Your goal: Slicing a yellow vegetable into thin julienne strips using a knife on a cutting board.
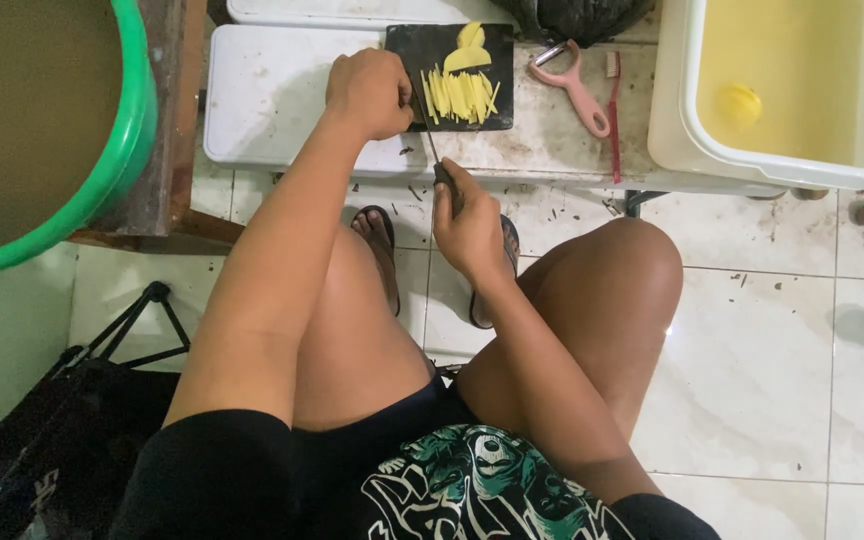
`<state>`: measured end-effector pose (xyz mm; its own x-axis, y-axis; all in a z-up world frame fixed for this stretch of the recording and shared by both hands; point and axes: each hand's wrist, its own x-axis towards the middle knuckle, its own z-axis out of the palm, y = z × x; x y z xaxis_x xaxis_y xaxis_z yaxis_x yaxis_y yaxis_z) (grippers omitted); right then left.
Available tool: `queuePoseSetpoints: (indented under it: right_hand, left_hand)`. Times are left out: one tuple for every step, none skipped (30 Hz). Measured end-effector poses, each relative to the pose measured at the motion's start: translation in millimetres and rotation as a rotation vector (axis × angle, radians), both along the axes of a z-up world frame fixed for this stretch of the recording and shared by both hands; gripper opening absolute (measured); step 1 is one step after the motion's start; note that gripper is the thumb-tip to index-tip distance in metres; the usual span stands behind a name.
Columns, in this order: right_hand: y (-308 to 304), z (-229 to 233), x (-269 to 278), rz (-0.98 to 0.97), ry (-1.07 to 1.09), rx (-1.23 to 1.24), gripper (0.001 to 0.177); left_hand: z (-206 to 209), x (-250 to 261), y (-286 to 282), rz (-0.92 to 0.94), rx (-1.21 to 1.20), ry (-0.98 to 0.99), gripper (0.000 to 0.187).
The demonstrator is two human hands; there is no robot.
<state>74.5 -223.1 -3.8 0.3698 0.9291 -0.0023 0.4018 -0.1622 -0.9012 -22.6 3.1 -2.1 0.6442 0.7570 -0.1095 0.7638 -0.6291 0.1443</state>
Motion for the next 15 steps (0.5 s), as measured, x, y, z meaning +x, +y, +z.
queuePoseSetpoints:
  right_hand:
    - [3, -1, 0, -0.001, 0.000, 0.001, 0.046]
    - [5, -3, 0, -0.015, 0.005, -0.010, 0.046]
    - [8, -4, 0, -0.030, 0.010, -0.022, 0.045]
    - [9, -4, 0, -0.029, 0.009, -0.020, 0.045]
    - [9, -4, 0, -0.031, -0.002, -0.010, 0.046]
    - [8, -5, -1, -0.032, -0.012, -0.003, 0.046]
    - [8, -8, 0, -0.031, -0.013, -0.003, 0.046]
    - [7, -11, 0, -0.028, -0.041, 0.058, 0.045]
    - [7, -14, 0, -0.024, -0.069, 0.120, 0.044]
    - [1, -10, 0, -0.024, -0.069, 0.119, 0.044]
    - [-4, -6, 0, -0.015, -0.078, 0.075, 0.045]
    - [-9, -3, 0, -0.005, -0.089, 0.031, 0.045]
    - [-15, 0, -1, -0.004, -0.090, 0.031, 0.045]
    - [-19, 3, -2, -0.036, -0.094, -0.039, 0.045]
    - [-23, 5, -2, -0.068, -0.098, -0.110, 0.045]
  left_hand:
    - [-3, 0, 1, -0.001, 0.001, 0.000, 0.044]
    - [-6, 0, 3, 0.004, 0.011, -0.001, 0.040]
    - [-9, 1, 4, 0.008, 0.020, -0.002, 0.037]
    - [-7, 1, 3, 0.008, 0.023, -0.004, 0.037]
    - [-5, 1, 2, 0.017, 0.023, -0.007, 0.037]
    - [-4, 1, 0, 0.026, 0.020, -0.010, 0.038]
    - [-5, 2, 0, 0.027, 0.020, -0.011, 0.038]
    - [-5, 3, 0, 0.033, 0.028, -0.007, 0.035]
    - [-5, 3, 0, 0.039, 0.036, -0.002, 0.032]
    - [-4, 3, -1, 0.039, 0.035, -0.002, 0.032]
    - [-3, 2, -2, 0.042, 0.033, -0.017, 0.035]
    - [-3, 2, -2, 0.045, 0.031, -0.033, 0.039]
    - [-4, 1, -2, 0.046, 0.031, -0.034, 0.039]
    - [-4, 1, -1, 0.043, 0.018, -0.044, 0.035]
    - [-4, 1, 0, 0.041, 0.004, -0.054, 0.033]
